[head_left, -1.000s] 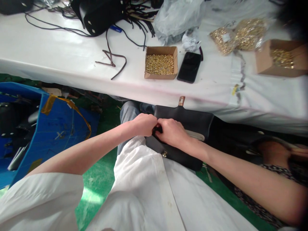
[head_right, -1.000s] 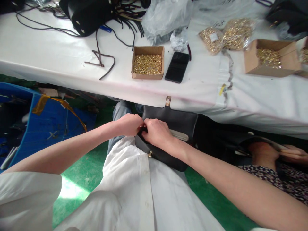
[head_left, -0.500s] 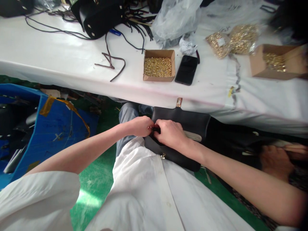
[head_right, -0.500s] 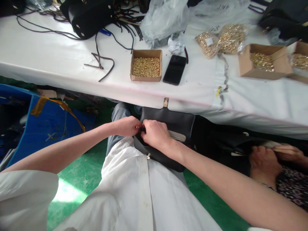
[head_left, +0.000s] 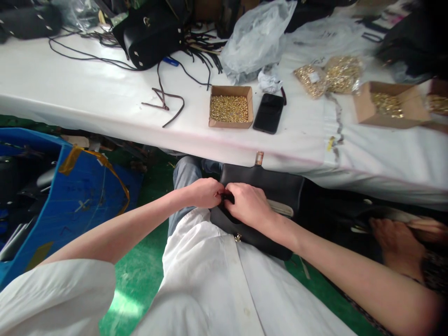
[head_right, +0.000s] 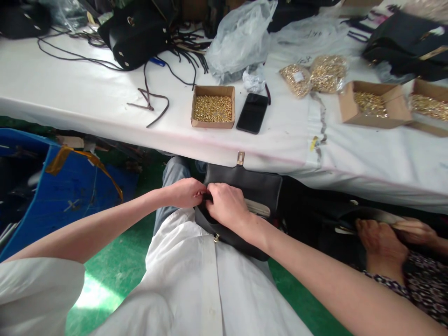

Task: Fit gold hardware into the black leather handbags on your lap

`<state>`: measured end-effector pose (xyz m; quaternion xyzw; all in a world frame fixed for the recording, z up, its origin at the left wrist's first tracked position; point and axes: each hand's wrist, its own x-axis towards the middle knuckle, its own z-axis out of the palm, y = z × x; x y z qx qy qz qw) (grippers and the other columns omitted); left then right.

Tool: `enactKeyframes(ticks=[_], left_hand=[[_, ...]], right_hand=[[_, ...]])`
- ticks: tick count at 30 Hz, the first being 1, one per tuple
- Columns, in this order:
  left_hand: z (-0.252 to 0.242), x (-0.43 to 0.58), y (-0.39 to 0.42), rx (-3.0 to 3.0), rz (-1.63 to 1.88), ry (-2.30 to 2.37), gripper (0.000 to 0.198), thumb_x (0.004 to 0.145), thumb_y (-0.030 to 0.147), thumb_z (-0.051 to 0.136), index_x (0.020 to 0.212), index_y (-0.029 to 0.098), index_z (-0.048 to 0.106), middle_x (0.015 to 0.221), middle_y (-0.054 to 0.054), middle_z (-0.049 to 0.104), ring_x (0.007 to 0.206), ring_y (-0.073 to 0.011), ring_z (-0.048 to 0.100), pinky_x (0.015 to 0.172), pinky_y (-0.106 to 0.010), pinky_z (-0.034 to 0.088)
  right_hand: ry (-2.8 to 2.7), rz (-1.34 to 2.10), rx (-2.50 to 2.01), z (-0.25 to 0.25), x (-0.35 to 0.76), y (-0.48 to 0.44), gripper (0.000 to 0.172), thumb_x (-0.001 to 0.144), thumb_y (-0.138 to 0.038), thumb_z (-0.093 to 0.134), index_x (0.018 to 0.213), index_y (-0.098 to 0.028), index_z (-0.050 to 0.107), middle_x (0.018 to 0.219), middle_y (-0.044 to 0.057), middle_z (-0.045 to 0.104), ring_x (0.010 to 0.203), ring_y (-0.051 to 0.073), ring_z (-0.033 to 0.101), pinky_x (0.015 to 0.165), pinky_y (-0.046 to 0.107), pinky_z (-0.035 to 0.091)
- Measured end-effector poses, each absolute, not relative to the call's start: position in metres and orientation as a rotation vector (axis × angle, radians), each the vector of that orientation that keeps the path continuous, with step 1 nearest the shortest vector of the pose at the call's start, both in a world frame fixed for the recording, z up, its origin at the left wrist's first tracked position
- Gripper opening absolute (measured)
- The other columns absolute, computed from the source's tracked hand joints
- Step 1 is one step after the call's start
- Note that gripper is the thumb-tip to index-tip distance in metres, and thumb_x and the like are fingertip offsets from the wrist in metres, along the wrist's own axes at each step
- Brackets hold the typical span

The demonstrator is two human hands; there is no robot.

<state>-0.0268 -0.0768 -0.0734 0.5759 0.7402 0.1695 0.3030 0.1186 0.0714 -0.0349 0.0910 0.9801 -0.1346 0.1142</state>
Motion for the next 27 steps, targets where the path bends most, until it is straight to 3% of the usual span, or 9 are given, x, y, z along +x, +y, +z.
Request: enactKeyframes(ticks=[7, 14, 22, 27], left_hand=[[-0.070, -0.029, -0.074, 1.523, 0.468, 1.922, 0.022, 0.091, 0.014, 0.059, 0.083, 0.018, 0.079, 0.083, -0.010, 0.079, 0.069, -0.0213, 0.064, 0.060, -0.031, 0.038], [-0.074, -0.027, -0.079, 1.444, 0.542, 1.923, 0.017, 0.086, 0.015, 0.061, 0.071, 0.020, 0.066, 0.068, -0.003, 0.067, 0.057, -0.0169, 0.045, 0.056, -0.032, 0.031], [-0.129, -0.019, -0.076, 1.239, 0.673, 1.831, 0.012, 0.082, 0.016, 0.055, 0.078, 0.020, 0.066, 0.072, 0.001, 0.070, 0.067, -0.0188, 0.056, 0.063, -0.031, 0.034], [-0.107, -0.011, -0.071, 1.244, 0.629, 1.888, 0.013, 0.079, 0.012, 0.056, 0.074, 0.018, 0.067, 0.073, 0.000, 0.068, 0.073, -0.0189, 0.060, 0.066, -0.029, 0.038]], right_hand=[[2.890, -0.391, 0.282, -0.035, 0.118, 0.074, 0.009, 0.093, -0.028, 0.074, 0.101, -0.026, 0.071, 0.107, 0.003, 0.081, 0.109, 0.028, 0.075, 0.078, 0.037, 0.046], [2.858, -0.435, 0.279, -0.034, 0.115, 0.071, 0.007, 0.093, -0.027, 0.071, 0.099, -0.025, 0.072, 0.107, 0.003, 0.081, 0.109, 0.027, 0.077, 0.084, 0.037, 0.051], [2.876, -0.288, 0.077, -0.043, 0.120, 0.077, 0.024, 0.094, -0.036, 0.066, 0.110, -0.019, 0.070, 0.111, 0.009, 0.082, 0.104, 0.031, 0.078, 0.083, 0.041, 0.061], [2.788, -0.399, 0.136, -0.038, 0.114, 0.079, 0.027, 0.085, -0.039, 0.074, 0.103, -0.018, 0.075, 0.104, 0.011, 0.084, 0.098, 0.035, 0.081, 0.080, 0.043, 0.064]])
